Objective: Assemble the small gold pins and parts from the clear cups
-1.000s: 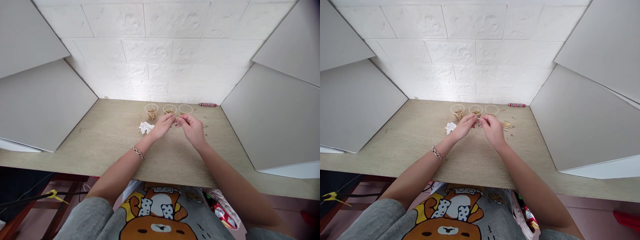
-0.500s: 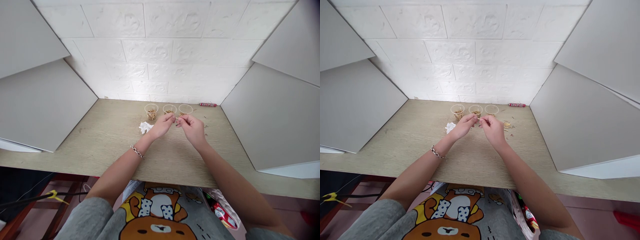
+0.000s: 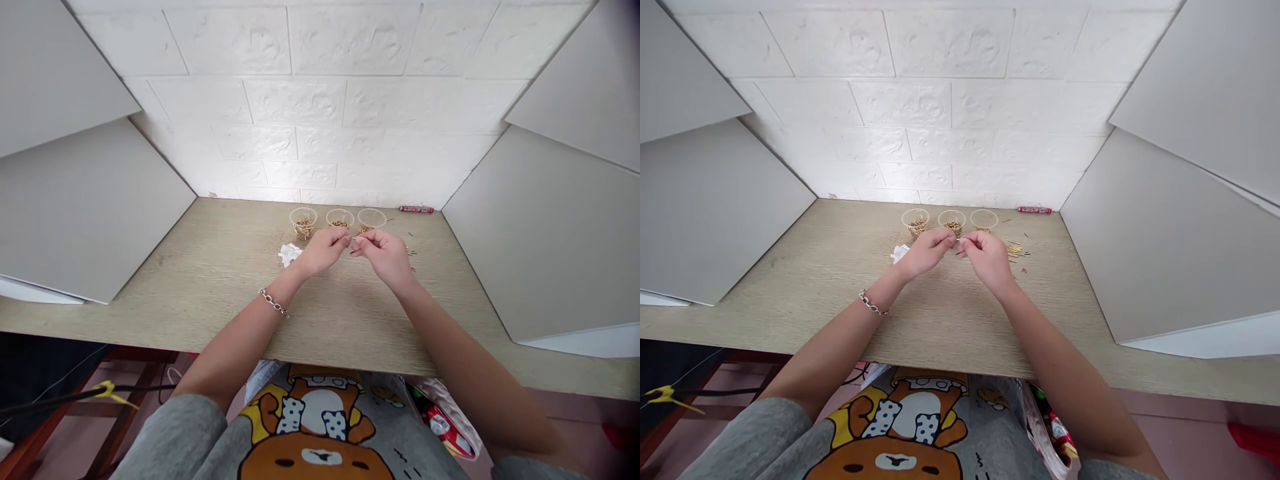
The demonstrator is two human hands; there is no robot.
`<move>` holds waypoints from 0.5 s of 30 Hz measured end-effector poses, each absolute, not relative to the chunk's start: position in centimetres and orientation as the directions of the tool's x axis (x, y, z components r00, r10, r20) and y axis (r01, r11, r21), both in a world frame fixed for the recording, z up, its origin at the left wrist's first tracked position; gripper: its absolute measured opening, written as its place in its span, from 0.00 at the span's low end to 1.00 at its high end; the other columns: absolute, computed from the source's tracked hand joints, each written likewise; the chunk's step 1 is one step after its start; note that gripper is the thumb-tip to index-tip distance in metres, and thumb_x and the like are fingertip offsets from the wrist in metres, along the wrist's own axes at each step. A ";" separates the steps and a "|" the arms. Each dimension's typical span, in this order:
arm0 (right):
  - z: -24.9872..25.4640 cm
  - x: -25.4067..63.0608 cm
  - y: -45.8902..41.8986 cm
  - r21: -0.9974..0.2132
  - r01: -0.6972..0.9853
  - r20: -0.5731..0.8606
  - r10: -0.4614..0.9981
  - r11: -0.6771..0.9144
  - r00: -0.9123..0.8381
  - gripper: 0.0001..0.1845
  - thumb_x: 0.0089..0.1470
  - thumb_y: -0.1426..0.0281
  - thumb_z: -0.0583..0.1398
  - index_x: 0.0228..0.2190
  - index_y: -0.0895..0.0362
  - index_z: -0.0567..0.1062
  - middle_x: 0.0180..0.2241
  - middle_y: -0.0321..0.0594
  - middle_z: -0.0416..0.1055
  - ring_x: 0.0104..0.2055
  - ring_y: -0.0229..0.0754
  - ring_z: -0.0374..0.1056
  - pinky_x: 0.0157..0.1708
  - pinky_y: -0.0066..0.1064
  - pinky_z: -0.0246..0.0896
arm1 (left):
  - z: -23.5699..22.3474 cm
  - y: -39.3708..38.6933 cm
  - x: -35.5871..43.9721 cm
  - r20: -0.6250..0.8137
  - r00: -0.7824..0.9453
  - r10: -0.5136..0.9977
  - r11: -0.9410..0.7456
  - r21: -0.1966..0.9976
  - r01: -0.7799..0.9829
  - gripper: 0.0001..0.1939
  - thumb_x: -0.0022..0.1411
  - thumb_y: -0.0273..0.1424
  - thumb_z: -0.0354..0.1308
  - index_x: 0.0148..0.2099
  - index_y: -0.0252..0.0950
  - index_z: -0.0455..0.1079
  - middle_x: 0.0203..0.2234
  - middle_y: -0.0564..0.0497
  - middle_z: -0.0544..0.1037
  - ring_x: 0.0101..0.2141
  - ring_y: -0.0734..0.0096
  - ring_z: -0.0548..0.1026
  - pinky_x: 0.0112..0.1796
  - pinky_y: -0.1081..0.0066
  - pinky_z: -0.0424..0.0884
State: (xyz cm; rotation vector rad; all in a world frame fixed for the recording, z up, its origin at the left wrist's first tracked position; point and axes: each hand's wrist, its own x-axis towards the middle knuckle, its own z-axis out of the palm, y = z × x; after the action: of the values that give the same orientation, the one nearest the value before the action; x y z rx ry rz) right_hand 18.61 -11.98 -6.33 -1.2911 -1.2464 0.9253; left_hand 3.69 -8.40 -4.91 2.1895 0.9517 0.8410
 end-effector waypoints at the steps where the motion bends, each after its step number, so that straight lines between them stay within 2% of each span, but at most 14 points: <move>1: -6.3 18.6 -11.9 -0.991 0.114 0.089 0.986 0.072 0.144 0.07 0.46 0.66 0.60 0.25 0.58 0.72 0.24 0.38 0.74 0.26 0.39 0.72 0.32 0.34 0.68 | -5.0 -8.3 3.6 0.322 0.551 0.770 -0.585 0.700 0.408 0.15 0.62 0.31 0.44 0.23 0.35 0.55 0.20 0.55 0.60 0.26 0.75 0.60 0.30 0.72 0.57; 4: -6.3 18.6 -11.6 -0.999 0.044 -0.016 0.992 -0.022 0.125 0.06 0.45 0.68 0.61 0.25 0.58 0.72 0.23 0.38 0.73 0.24 0.38 0.71 0.32 0.33 0.69 | -5.2 -8.1 3.6 0.356 0.579 0.733 -0.646 0.631 0.430 0.14 0.62 0.29 0.44 0.24 0.35 0.57 0.21 0.54 0.62 0.27 0.74 0.62 0.31 0.72 0.58; 6: -6.5 18.6 -11.5 -0.998 0.058 -0.009 0.993 -0.016 0.121 0.06 0.45 0.68 0.61 0.25 0.58 0.72 0.23 0.38 0.73 0.24 0.38 0.71 0.31 0.33 0.69 | -5.2 -8.0 3.5 0.366 0.591 0.718 -0.669 0.597 0.443 0.12 0.62 0.29 0.44 0.25 0.35 0.58 0.22 0.53 0.63 0.28 0.73 0.63 0.32 0.72 0.59; 10: -7.0 18.6 -11.6 -0.979 0.166 0.139 0.984 0.120 0.110 0.06 0.47 0.67 0.58 0.26 0.57 0.71 0.24 0.38 0.74 0.26 0.39 0.72 0.32 0.33 0.68 | -5.1 -8.0 3.4 0.355 0.585 0.729 -0.653 0.616 0.440 0.13 0.62 0.29 0.44 0.25 0.35 0.59 0.21 0.54 0.63 0.28 0.73 0.63 0.33 0.71 0.60; 15: -7.1 18.8 -11.9 -0.875 0.383 0.360 0.927 0.297 0.103 0.06 0.49 0.67 0.57 0.26 0.56 0.72 0.26 0.38 0.75 0.29 0.41 0.73 0.35 0.36 0.66 | -4.8 -8.0 3.2 0.302 0.592 0.747 -0.594 0.703 0.391 0.14 0.63 0.32 0.43 0.26 0.35 0.60 0.22 0.54 0.62 0.27 0.74 0.62 0.32 0.72 0.60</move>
State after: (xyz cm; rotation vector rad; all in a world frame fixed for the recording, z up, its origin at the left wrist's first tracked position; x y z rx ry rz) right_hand 18.75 -11.95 -7.10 -1.2759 -1.4779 0.6293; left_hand 3.18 -7.96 -4.85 2.2358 0.8989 0.7946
